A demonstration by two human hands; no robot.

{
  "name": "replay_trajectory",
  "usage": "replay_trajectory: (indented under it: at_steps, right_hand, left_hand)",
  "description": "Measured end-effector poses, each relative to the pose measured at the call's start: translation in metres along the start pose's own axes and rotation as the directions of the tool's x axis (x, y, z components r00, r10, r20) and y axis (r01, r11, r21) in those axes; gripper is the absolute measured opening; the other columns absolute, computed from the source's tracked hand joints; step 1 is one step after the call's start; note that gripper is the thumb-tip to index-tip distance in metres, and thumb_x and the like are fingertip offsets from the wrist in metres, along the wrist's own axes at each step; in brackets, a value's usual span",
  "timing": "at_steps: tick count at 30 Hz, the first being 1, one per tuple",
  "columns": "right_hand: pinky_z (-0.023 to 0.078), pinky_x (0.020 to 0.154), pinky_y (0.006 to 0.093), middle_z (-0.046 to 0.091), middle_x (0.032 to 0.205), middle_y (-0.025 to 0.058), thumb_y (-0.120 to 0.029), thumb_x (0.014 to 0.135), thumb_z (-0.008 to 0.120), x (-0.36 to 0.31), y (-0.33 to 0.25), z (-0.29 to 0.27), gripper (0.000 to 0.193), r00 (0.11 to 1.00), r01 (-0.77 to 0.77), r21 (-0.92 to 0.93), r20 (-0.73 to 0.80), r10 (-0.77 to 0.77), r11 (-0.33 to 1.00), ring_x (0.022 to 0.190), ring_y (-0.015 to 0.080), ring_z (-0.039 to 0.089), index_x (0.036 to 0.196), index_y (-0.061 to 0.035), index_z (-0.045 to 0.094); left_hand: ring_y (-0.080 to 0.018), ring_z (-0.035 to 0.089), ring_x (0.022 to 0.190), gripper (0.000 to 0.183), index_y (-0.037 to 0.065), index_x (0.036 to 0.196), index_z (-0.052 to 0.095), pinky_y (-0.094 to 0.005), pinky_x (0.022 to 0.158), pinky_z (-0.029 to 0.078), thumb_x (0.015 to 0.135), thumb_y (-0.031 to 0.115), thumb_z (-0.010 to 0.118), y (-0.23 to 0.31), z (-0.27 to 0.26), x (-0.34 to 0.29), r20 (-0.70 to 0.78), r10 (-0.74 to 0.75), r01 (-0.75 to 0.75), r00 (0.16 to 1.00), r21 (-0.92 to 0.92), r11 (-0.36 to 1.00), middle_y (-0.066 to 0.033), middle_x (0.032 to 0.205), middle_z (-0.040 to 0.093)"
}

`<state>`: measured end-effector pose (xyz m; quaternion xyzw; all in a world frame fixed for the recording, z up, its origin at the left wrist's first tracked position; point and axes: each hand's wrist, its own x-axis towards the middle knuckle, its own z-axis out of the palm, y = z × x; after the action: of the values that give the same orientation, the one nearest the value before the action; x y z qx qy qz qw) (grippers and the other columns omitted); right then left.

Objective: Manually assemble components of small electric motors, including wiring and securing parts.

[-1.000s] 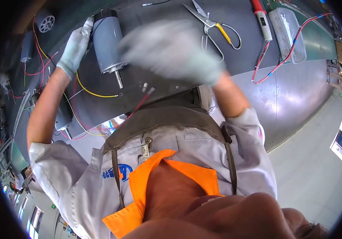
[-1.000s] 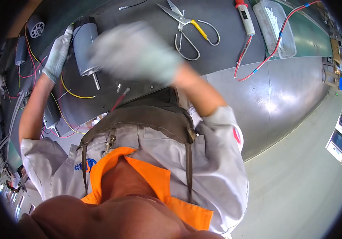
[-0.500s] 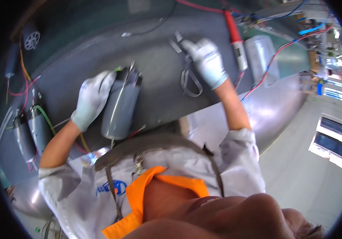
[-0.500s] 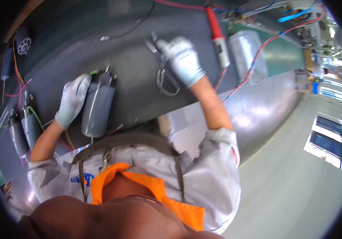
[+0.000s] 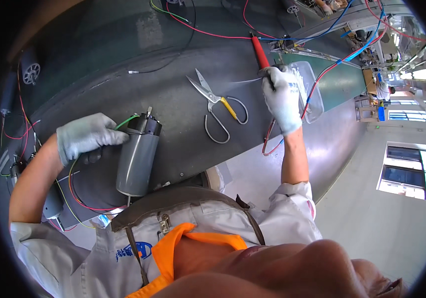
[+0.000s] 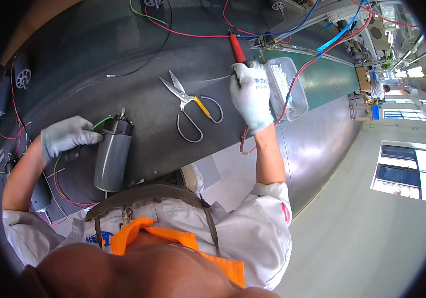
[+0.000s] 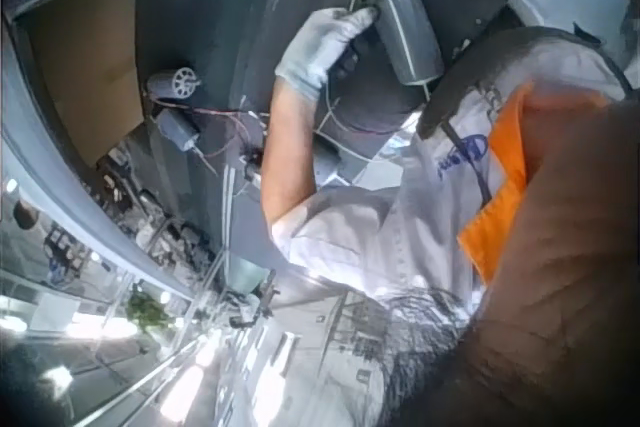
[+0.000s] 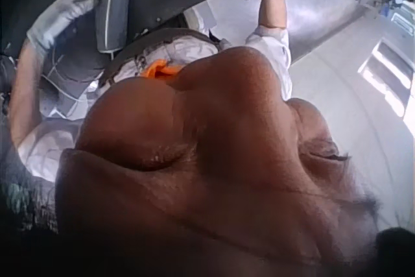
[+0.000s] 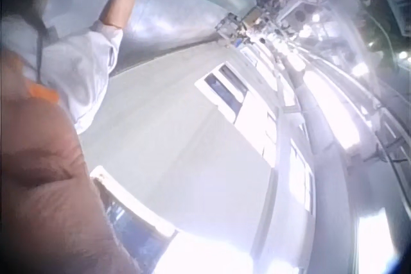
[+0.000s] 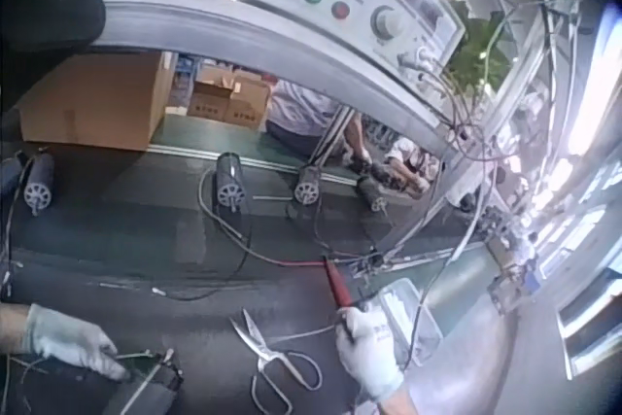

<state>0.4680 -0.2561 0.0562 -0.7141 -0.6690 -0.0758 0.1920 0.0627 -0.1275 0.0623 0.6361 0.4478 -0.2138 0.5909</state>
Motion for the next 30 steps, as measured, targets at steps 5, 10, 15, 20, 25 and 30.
replay_trajectory:
  at_steps: [5,10,15,20,25,30]
  right_hand:
    - [0.052,0.077,0.0431,0.062,0.092,0.0162,-0.004,0.082,0.059,-0.04,-0.098,0.015,0.018,0.979,0.009,0.599,0.159,-0.131,0.8,0.089,0.0363,0.063,0.1,0.0011,0.063]
    - [0.047,0.079,0.0471,0.06,0.089,0.0164,-0.007,0.077,0.062,-0.052,-0.184,0.054,0.02,0.889,0.345,0.544,0.073,-0.453,0.765,0.089,0.035,0.06,0.096,-0.004,0.062]
    - [0.042,0.073,0.0433,0.057,0.077,0.0094,-0.018,0.076,0.06,-0.04,-0.208,0.07,0.015,0.845,0.526,0.196,-0.011,-0.535,0.827,0.076,0.0274,0.057,0.087,-0.0082,0.06]
    - [0.044,0.077,0.0459,0.062,0.092,0.0145,-0.013,0.08,0.072,-0.048,-0.219,0.075,0.022,0.9,0.434,0.213,-0.048,-0.434,0.875,0.086,0.0333,0.059,0.102,-0.0101,0.067]
    - [0.047,0.075,0.0446,0.062,0.092,0.0148,-0.008,0.079,0.074,-0.047,-0.222,0.087,0.023,0.925,0.379,0.317,-0.114,-0.362,0.869,0.083,0.0344,0.059,0.101,-0.0076,0.067]
    - [0.053,0.077,0.0379,0.067,0.097,0.0128,-0.001,0.081,0.073,-0.051,-0.214,0.091,0.024,0.977,0.211,0.724,-0.141,-0.158,0.657,0.089,0.0328,0.065,0.103,-0.0042,0.063]
  left_hand:
    - [-0.0082,0.051,0.044,0.041,0.005,0.08,0.066,-0.024,0.039,0.039,0.091,0.044,0.068,0.001,0.001,-0.014,0.019,-0.104,0.106,0.994,-0.113,0.988,-0.0004,0.059,0.056]
    - [-0.0078,0.051,0.043,0.037,0.007,0.086,0.069,-0.0234,0.04,0.039,0.09,0.044,0.068,0.001,0.001,-0.03,-0.032,-0.053,0.044,0.998,-0.225,0.973,-0.0004,0.06,0.059]
    - [-0.0077,0.053,0.05,0.033,0.008,0.097,0.066,-0.0234,0.043,0.038,0.092,0.041,0.064,-0.013,0.003,-0.026,-0.065,0.049,-0.06,0.997,-0.185,0.981,-0.0006,0.068,0.063]
    - [-0.0126,0.057,0.066,0.032,0.004,0.097,0.067,-0.027,0.059,0.046,0.098,0.035,0.061,-0.006,0.009,-0.043,-0.039,-0.216,0.193,0.976,-0.321,0.927,-0.0034,0.078,0.062]
    - [-0.0094,0.056,0.059,0.024,0.006,0.085,0.068,-0.0274,0.054,0.044,0.099,0.024,0.062,-0.037,0.033,-0.004,-0.233,0.023,-0.157,0.972,-0.576,0.802,0.0011,0.07,0.063]
    - [-0.0045,0.051,0.065,0.027,0.002,0.094,0.068,-0.023,0.057,0.041,0.097,0.029,0.063,-0.052,0.055,0.03,-0.569,0.251,-0.556,0.783,-0.46,0.692,0.0036,0.072,0.058]
